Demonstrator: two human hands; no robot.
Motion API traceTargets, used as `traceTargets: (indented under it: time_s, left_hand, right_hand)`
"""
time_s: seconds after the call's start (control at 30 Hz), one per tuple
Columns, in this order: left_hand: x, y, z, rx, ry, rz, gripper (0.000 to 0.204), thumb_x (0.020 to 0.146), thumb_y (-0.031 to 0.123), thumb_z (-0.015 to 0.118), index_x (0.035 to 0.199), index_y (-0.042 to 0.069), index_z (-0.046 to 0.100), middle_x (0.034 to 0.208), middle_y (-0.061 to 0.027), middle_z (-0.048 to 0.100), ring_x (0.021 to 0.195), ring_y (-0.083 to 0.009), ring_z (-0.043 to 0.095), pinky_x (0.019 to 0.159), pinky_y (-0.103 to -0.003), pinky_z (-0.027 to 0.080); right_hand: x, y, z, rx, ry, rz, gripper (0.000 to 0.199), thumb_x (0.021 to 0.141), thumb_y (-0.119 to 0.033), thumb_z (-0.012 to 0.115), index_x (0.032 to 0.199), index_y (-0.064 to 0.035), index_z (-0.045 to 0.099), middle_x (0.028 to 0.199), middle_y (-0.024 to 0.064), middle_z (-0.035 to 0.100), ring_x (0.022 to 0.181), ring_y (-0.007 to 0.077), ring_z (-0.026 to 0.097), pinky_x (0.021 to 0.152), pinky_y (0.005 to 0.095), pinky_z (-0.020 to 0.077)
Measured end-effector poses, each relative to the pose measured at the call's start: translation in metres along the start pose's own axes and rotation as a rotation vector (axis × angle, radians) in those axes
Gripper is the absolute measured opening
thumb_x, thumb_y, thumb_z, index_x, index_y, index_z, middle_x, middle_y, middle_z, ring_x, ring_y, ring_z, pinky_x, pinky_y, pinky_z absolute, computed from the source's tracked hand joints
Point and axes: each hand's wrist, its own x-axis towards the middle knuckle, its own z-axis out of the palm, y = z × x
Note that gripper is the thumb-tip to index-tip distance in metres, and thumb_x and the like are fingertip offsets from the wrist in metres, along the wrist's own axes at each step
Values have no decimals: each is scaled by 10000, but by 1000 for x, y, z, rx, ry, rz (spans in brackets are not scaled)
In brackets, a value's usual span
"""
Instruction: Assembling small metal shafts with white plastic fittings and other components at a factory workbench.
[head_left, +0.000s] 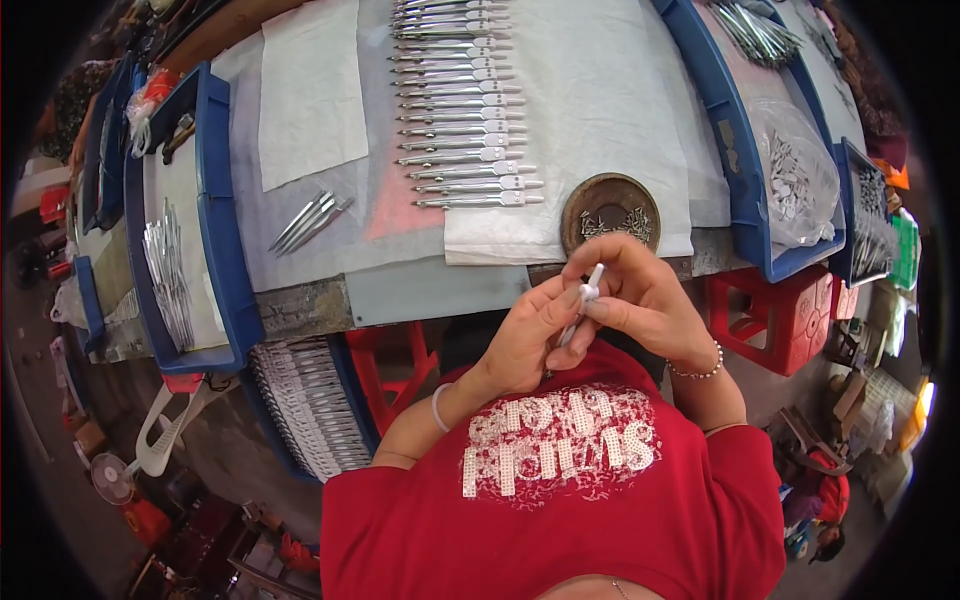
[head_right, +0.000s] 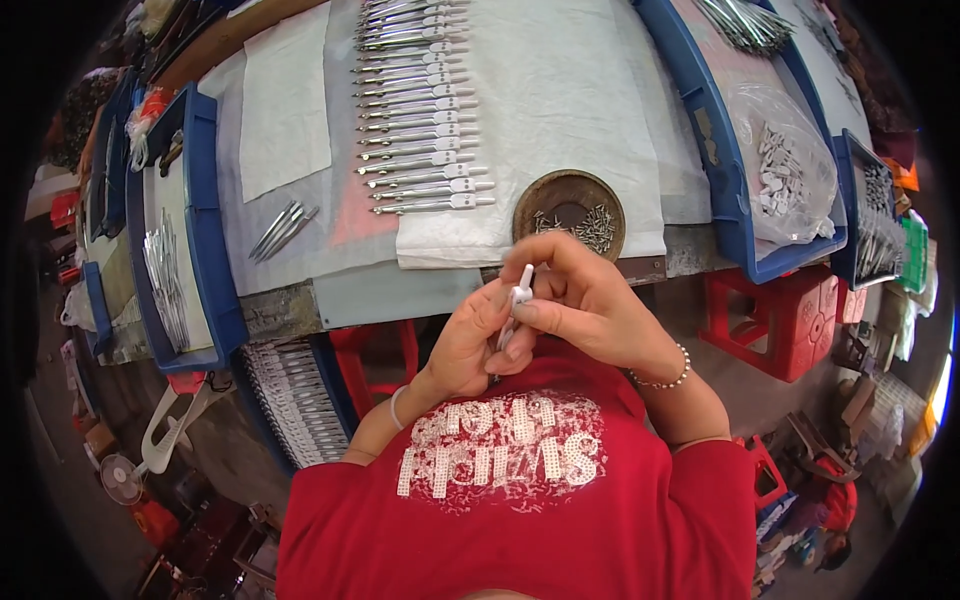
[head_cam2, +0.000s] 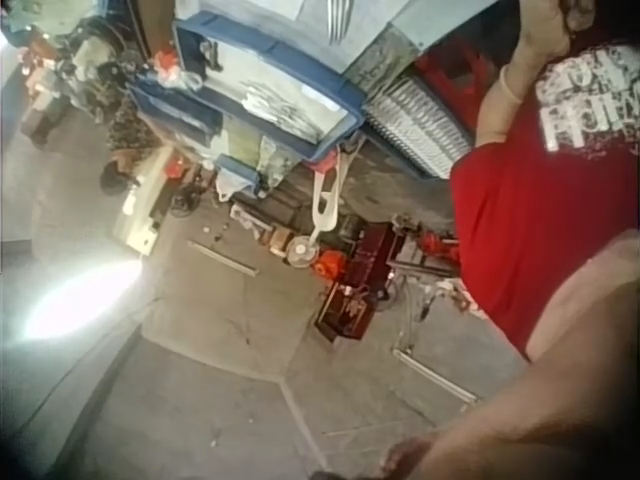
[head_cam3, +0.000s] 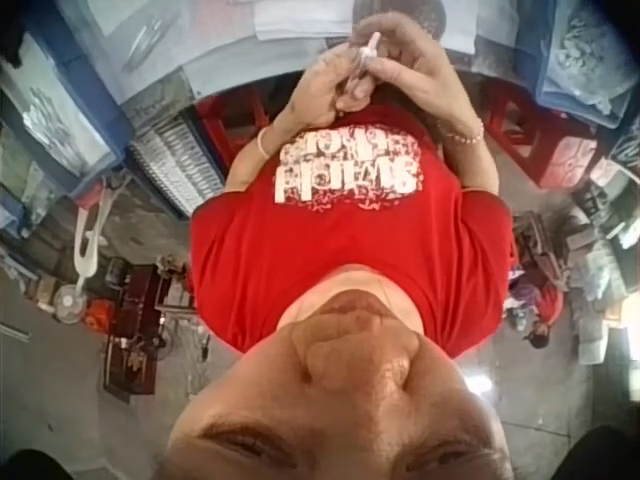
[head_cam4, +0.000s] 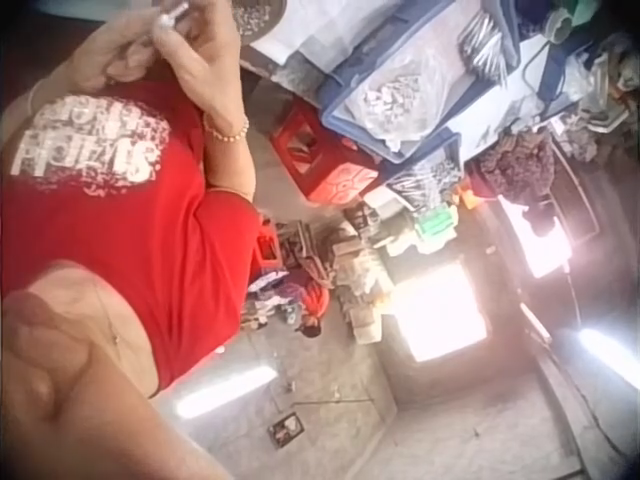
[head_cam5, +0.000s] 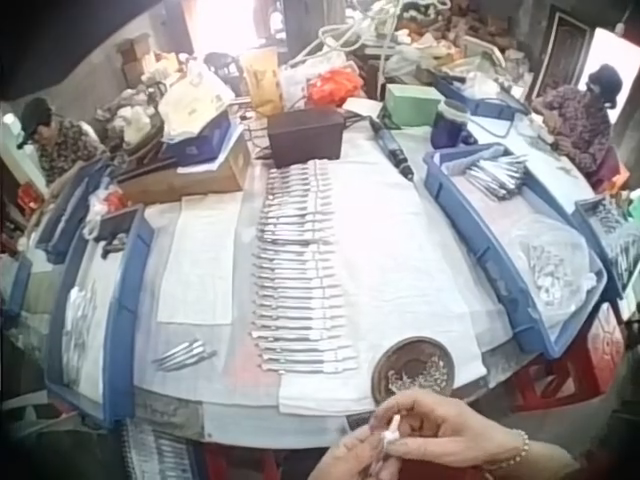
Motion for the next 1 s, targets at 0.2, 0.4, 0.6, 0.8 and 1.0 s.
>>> traceTargets:
  time_s: [0.2,0.4,0.6,0.8,1.0]
  left_hand:
    - [7,3,1,7,80,-26,289,976,285,396,1184,92,454,632,-12,480,404,-38,323,381,-187,263]
    - [5,-2,-9,-169,-49,-77,320,985,318,345,1110,57,482,630,-3,476,401,-35,318,380,-187,263]
    - [-2,7,-16,-258,-36,-91,315,990,285,312,1090,44,488,659,-9,480,417,-35,325,382,-184,258]
    - [-8,20,-12,-286,49,-144,306,989,251,283,1094,46,485,655,-22,479,419,-43,331,382,-182,259]
    - [-13,32,-17,-287,67,-195,187,971,186,324,1068,91,452,654,-51,503,411,-72,353,380,-191,272]
  right_hand:
    - [6,11,-2,38,54,48,92,909,-64,512,974,-2,534,855,11,544,774,48,526,688,208,438]
    - [12,9,-10,-97,169,-16,164,942,-132,486,978,3,572,748,-28,535,650,23,453,580,172,384]
    - [19,-6,-7,-288,175,-124,103,913,-67,511,965,-1,570,768,-19,539,664,38,473,591,179,394]
    - [24,-23,8,-645,139,-284,90,846,13,542,931,-1,565,888,67,568,771,133,579,690,236,450]
    - [31,-47,25,-1299,-190,-485,281,707,-18,600,984,-38,559,1015,100,568,863,242,559,731,345,470]
